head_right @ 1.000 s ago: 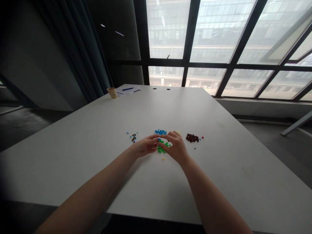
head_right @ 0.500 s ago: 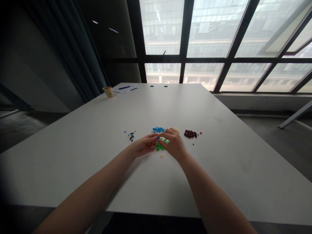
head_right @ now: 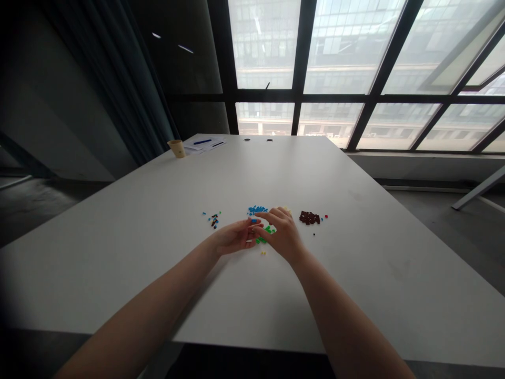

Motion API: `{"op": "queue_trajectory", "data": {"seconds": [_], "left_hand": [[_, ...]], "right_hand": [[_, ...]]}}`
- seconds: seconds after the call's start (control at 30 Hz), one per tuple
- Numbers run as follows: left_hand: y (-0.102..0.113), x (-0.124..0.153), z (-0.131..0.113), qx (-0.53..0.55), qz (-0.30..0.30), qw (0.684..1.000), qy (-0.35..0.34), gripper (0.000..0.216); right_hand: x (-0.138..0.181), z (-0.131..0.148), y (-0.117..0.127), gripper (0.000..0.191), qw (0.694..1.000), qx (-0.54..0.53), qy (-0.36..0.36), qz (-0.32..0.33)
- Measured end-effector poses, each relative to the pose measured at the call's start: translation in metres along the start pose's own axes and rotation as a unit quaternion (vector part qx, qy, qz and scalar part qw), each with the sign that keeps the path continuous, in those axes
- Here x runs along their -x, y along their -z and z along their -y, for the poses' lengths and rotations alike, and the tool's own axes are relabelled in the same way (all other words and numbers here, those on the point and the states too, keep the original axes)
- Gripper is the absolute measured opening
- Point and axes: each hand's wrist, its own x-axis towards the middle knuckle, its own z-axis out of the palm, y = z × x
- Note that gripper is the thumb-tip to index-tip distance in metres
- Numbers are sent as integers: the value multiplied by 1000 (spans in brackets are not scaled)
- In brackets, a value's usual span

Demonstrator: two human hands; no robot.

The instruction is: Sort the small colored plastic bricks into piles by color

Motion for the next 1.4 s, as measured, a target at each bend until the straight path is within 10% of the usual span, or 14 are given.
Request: {"op": "queue_trajectory", "data": {"seconds": [0.43, 0.77, 1.13, 1.4], "left_hand": [[0, -2, 4, -34, 1, 999, -24, 22], [24, 3, -38, 16, -346, 914, -210, 4], [24, 5, -39, 37, -313, 931, -185, 8], [32, 0, -34, 7, -341, 918, -203, 12]], "right_hand": [[2, -3, -5, 7, 1000, -7, 3, 8], [-19, -34, -27, 12, 970, 90, -203, 102], [-40, -26, -60, 14, 946, 148, -224, 179], [-45, -59, 13, 24, 972, 80, -215, 49]]}}
